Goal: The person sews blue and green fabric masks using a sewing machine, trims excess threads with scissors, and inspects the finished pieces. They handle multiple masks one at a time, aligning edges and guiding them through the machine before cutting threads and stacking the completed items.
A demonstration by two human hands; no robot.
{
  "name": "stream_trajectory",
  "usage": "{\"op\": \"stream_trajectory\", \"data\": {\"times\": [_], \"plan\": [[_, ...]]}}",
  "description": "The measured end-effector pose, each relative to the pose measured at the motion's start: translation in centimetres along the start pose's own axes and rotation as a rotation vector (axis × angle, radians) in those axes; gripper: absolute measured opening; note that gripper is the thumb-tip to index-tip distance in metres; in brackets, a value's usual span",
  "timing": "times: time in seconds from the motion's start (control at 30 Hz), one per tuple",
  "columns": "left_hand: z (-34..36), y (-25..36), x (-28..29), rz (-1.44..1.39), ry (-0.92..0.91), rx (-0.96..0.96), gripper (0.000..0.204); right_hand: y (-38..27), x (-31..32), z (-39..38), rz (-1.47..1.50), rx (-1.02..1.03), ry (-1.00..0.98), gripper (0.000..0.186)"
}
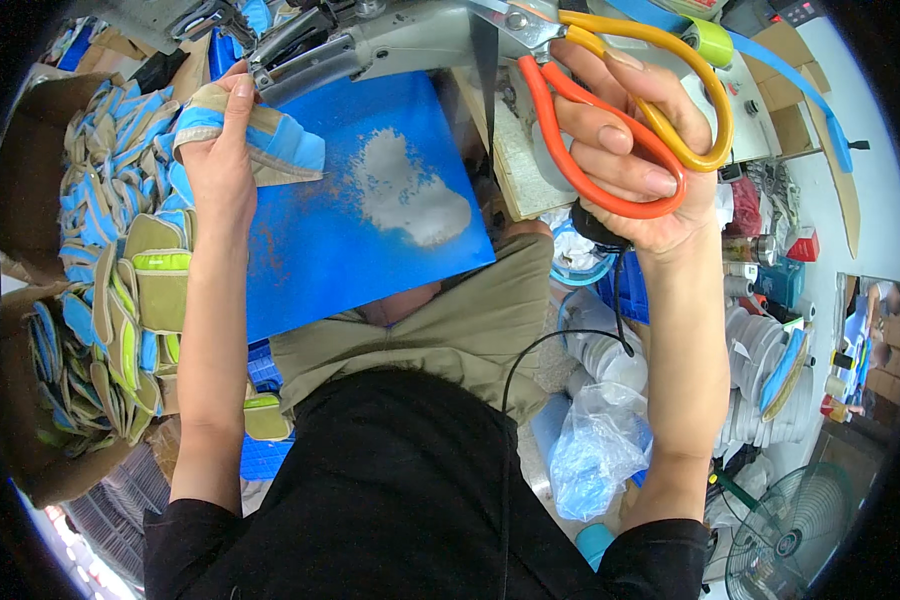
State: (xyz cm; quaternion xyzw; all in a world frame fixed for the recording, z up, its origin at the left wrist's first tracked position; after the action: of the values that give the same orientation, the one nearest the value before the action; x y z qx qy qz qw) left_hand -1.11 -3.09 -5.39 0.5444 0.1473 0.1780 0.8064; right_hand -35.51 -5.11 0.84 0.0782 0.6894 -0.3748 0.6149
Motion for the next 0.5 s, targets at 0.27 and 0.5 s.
{"op": "stream_trajectory", "data": {"times": [0.27, 0.5], "plan": [[-1.3, -1.4, 3.9, -0.282, -0.428, 0.559, 0.034, -1.1, 0.4, 0.1, -0.028, -0.029, 0.015, 0.017], [-4.2, -10.1, 8.7, 0.023, -0.339, 0.827, 0.045, -1.5, 0.2, 0.2, -0.030, -0.033, 0.020, 0.018]]}}
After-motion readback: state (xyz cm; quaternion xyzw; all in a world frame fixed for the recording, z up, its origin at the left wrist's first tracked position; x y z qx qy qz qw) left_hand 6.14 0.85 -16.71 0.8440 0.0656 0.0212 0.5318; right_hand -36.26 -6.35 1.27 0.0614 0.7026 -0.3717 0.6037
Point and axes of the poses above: each hand's wrist, its own z-axis towards the middle knuckle, its own x-axis out of the back of the hand, y = z × x, the point moved 4 cm from there along z, towards the middle knuckle, and after that the axes turned 1 degree about y, right-handed, at the moved point
